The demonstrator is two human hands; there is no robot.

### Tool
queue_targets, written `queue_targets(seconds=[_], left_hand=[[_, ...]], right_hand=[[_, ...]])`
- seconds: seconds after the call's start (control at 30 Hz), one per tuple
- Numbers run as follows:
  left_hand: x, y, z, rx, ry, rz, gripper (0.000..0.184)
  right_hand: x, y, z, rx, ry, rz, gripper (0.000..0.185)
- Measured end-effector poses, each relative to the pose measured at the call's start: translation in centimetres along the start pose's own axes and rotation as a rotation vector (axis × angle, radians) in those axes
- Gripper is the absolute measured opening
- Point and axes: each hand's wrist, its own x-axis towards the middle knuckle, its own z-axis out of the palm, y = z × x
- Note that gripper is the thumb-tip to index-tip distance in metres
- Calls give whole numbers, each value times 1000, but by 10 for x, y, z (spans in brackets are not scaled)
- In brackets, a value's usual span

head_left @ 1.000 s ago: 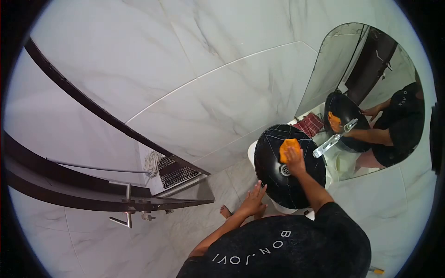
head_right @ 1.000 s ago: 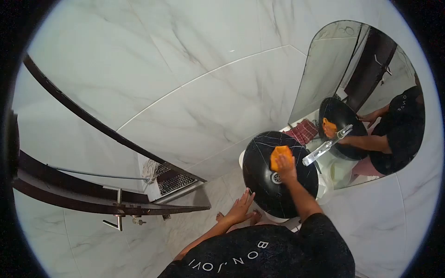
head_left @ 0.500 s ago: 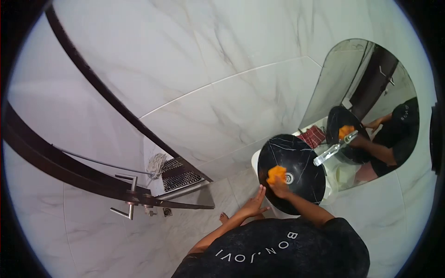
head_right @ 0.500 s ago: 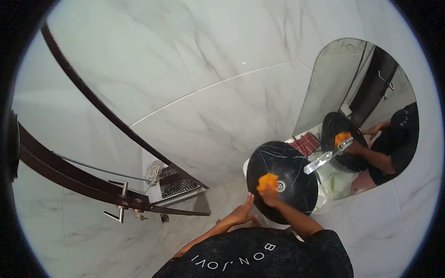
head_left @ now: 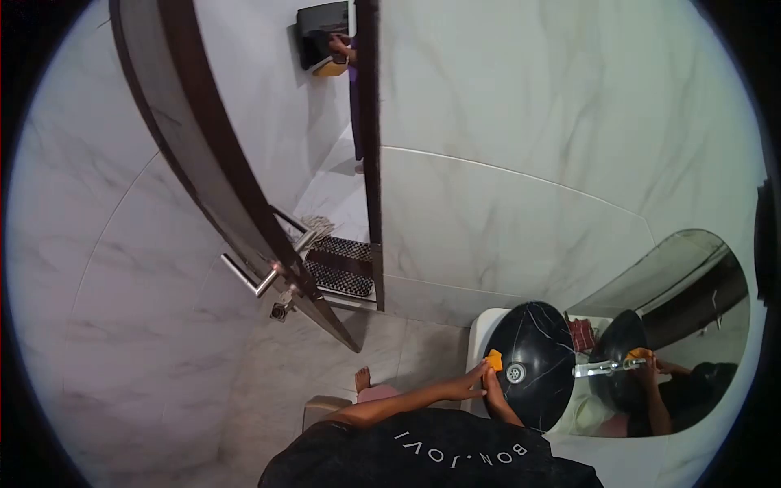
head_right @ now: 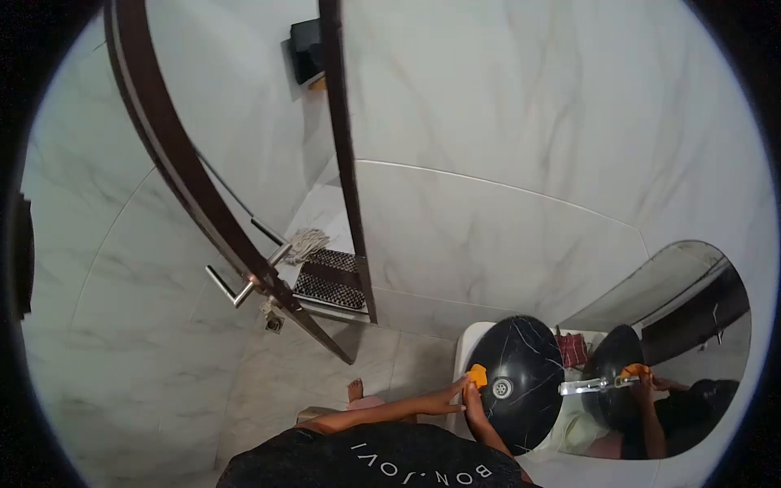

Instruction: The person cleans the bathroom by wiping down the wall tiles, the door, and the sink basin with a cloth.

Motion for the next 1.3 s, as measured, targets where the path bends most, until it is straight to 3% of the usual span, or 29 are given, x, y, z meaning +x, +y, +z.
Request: queue_targets(seconds=[0.03,0.1,0.17,0.2,0.3,0.37,0.43,0.5,0.63,0.7,0.77,0.83,0.87,0.93,1.0,1.03,1.1,1.17,1.23,1.3], left_hand=[[-2,4,-3,-75,18,-20,86],[-8,2,-7,-99,34,25,85],[-10,-3,-5,-202,79,1,86],[-16,2,-8,-222,78,-66,84],[-21,-9,-17,-169,-42,-148,74],[-22,-10,-19,-159,-56,-173,72],[-25,-11,-22,-140,-61,-203,70],[-25,-10,-24,-90,-125,-188,69],[-35,-14,-22,-132,-120,-221,68],[-38,-26,-16,-236,-40,-231,64],[-42,6,-32,-352,-34,-202,64],[-36,12,-37,-458,-34,-165,65],[-26,1,-38,-473,-56,-123,64],[-27,1,-46,-475,-78,-91,64],[-42,49,-65,-688,252,-29,66],[-46,59,-67,-675,255,-35,66],[-52,73,-71,-658,599,-62,68],[-62,77,-79,-603,500,-80,69],[-67,82,-88,-541,398,-98,71],[-70,87,-92,-564,371,-310,71]], right_hand=[[-7,-10,8,38,2,63,53],[-23,-13,-24,-308,-92,142,49],[-43,11,-89,-739,-54,51,40],[-48,0,-112,-748,-54,56,40],[-62,-35,-160,-2091,129,-259,34],[-43,-36,-141,-2018,232,-271,33],[-17,-25,-112,-1637,144,145,33],[-11,0,-70,-1494,326,95,32],[-13,-12,-27,-1278,268,-80,27],[-22,-65,-8,-532,-70,266,25],[-29,-104,18,-510,-162,249,24],[-33,-121,45,-226,-155,138,21],[-20,-110,45,-313,-187,-16,17],[-7,-106,61,-312,-177,-63,16],[2,-100,74,-376,-202,-191,16],[4,-98,79,-365,-209,-198,16],[8,-96,88,-526,-238,-309,14],[10,-94,94,-644,-212,-332,9],[10,-91,103,-485,-245,-337,11],[6,-95,109,-374,-325,-354,15]])
